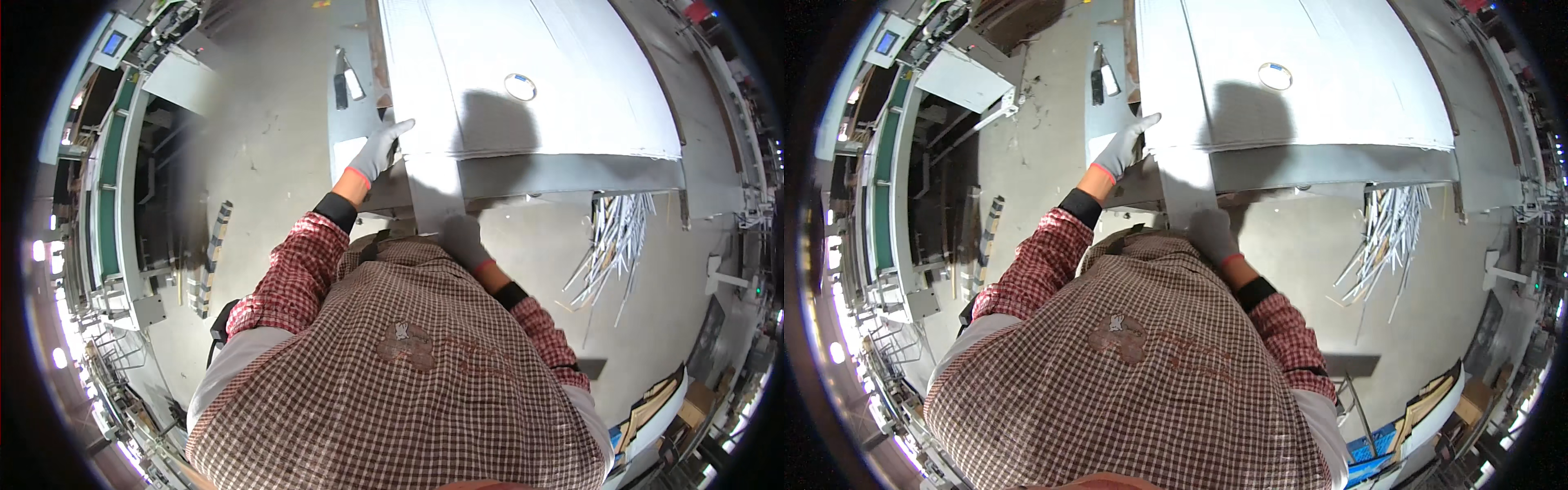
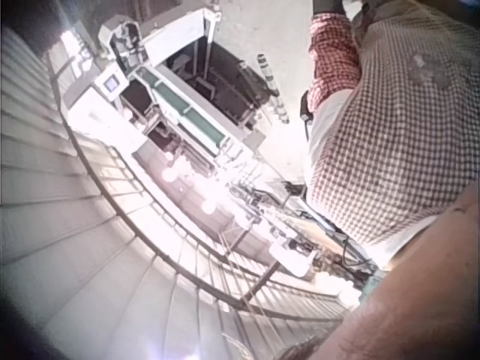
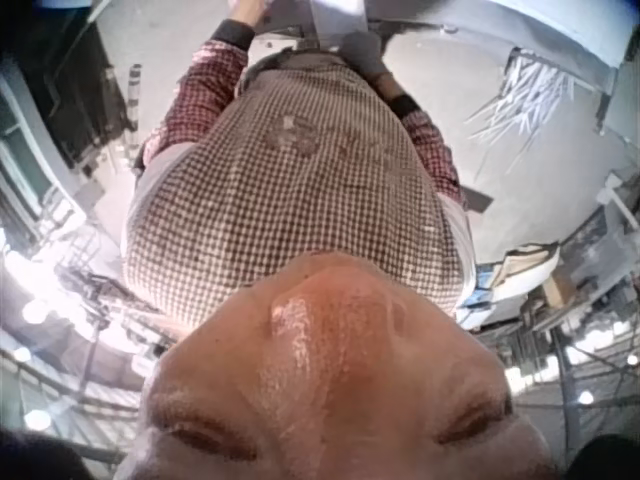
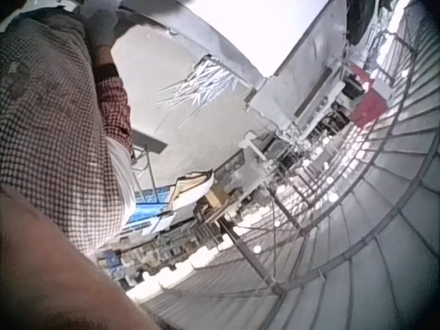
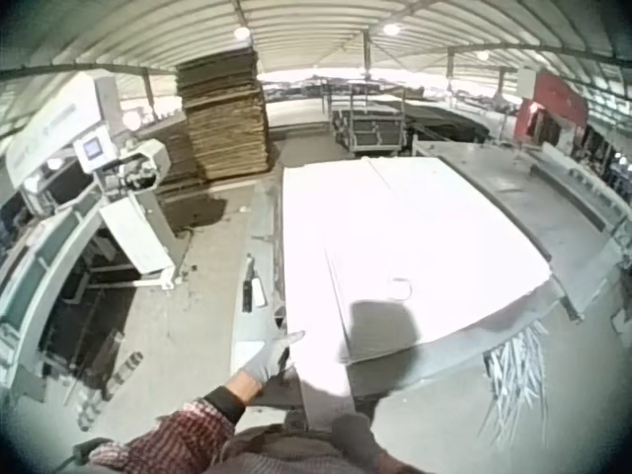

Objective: The person moves stacks of white panels from a conveyor to a table and places pink labels onto them. They then use a utility knife to trim the panels before placing them into a blue metal frame to press the edges.

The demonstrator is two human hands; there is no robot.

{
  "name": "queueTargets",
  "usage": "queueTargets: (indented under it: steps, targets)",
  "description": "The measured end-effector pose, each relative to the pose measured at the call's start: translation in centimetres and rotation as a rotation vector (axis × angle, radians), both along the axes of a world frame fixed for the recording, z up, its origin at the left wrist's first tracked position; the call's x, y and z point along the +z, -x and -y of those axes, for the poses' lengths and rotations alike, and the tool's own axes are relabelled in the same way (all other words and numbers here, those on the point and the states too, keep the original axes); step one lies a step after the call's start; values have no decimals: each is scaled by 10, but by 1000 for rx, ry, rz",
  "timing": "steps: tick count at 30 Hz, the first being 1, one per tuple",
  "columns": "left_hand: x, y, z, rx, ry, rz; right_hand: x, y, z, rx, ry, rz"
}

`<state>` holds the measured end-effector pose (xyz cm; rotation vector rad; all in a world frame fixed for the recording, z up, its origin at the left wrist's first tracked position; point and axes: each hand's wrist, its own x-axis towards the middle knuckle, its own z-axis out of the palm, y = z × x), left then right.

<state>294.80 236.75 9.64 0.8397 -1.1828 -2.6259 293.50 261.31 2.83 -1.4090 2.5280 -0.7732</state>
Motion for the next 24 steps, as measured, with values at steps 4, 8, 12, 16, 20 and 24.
queueTargets:
  steps: [4, 8, 12, 16, 20, 24]
  targets:
    - [-43, -30, -4, 70, -30, 18, 22, -14, -33, 108, -292, 136]
    - [-14, -83, -79, 231, 164, 198, 30, -11, -46, -217, -18, 268]
    - [-111, -130, -107, -411, -21, 11, -13, -6, -35, -456, 205, 70]
    - [-84, -111, -142, 94, -87, 154, -31, -11, -27, -342, 166, 1372]
    - [-89, -104, -146, 73, 33, 319, -66, -4, -33, -383, 300, 907]
    - [-101, -119, -154, 242, -2, 322, -10, -17, -23, -397, 62, 664]
